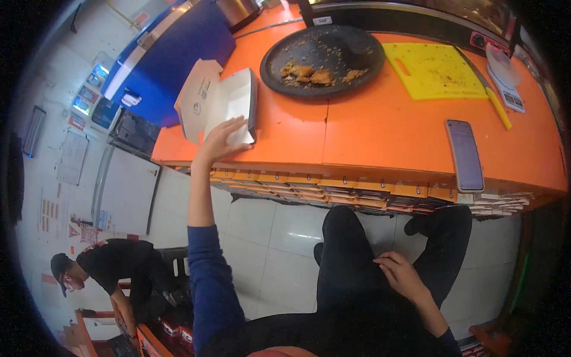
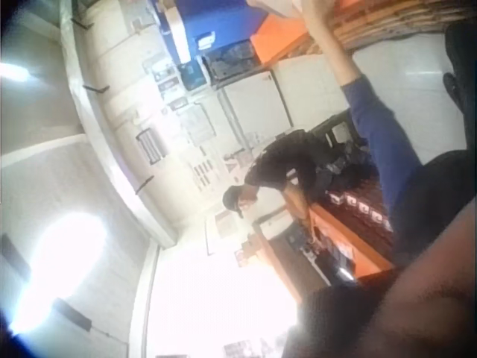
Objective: The person assembles several cardboard takeout boxes by hand, folding the flaps and interlocking the tabs on a counter.
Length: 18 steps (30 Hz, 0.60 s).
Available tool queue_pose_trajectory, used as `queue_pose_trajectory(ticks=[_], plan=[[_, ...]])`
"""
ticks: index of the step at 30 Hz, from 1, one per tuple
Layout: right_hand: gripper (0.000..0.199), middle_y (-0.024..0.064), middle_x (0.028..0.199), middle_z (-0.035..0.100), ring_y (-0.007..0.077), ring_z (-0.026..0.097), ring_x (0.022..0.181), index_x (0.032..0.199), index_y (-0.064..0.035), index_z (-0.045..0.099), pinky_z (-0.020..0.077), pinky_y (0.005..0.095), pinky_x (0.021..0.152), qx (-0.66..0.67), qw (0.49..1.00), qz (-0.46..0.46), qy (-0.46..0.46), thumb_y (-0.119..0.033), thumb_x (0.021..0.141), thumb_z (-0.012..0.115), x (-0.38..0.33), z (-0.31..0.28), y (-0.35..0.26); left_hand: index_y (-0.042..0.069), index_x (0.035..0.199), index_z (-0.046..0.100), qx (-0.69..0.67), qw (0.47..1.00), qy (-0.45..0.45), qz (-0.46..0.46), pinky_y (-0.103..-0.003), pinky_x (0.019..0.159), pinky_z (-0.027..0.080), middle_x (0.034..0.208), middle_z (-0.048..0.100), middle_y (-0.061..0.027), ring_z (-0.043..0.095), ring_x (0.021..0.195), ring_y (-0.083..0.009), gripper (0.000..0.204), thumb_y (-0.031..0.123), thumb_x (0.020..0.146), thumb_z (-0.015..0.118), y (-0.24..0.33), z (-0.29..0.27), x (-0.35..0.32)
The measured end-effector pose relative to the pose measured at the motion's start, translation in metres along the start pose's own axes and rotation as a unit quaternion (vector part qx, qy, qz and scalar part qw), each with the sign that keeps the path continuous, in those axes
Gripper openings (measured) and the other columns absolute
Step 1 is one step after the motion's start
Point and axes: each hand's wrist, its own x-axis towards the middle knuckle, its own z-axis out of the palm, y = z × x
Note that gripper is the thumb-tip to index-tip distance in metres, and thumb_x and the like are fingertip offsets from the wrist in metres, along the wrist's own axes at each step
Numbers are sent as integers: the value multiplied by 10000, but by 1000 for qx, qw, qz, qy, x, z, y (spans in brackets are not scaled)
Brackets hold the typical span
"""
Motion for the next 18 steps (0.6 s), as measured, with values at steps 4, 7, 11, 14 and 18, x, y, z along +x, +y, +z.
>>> queue_pose_trajectory(ticks=[4, 7, 11, 14, 18], plan=[[197, 113, 1104, 607, 300, 613, 1035, 1126, -39, 682, 503, 384, 885, 24, 999, 5, 43, -92, 963, 586, -15, -9, 5, 119, 1282, 652, -14, 997, -24, 66, -409, 979, 502, 1307, 626, -170, 602, 1197, -352, 439, 274, 874, 704, -28, -2, 8], [197, 112, 1062, 622, 297, 624, 1011, 1119, -34, 686, 509, 378, 870, 17, 999, 3, 51, -103, 967, 582, -21, -15, 14, 101, 1239, 658, -28, 995, 10, 99, -401, 911, 532, 1253, 656, -147, 633, 1141, -336, 353, 140, 889, 655, -29, 2, 10], [199, 111, 1046, 630, 294, 624, 994, 1111, -27, 690, 506, 375, 859, 12, 999, -15, 51, -113, 969, 580, -23, -17, 16, 79, 1184, 621, 174, 980, 88, 49, -418, 805, 554, 1111, 693, -134, 674, 999, -325, 350, 20, 840, 636, -31, 11, -5], [199, 110, 1052, 633, 292, 621, 984, 1106, -24, 691, 505, 377, 852, 9, 998, -27, 64, -118, 969, 581, -26, -20, 18, 56, 1156, 585, 178, 950, 255, -6, -434, 711, 538, 995, 677, -140, 673, 876, -341, 288, 5, 874, 615, -4, 13, -16], [187, 105, 1051, 635, 282, 619, 980, 1100, -28, 692, 504, 379, 857, 21, 995, -46, 89, -86, 955, 591, -30, -26, 10, -22, 1151, 548, 146, 843, 514, -65, -428, 705, 511, 966, 623, -195, 632, 832, -379, 198, 24, 959, 563, 30, 1, -33]])
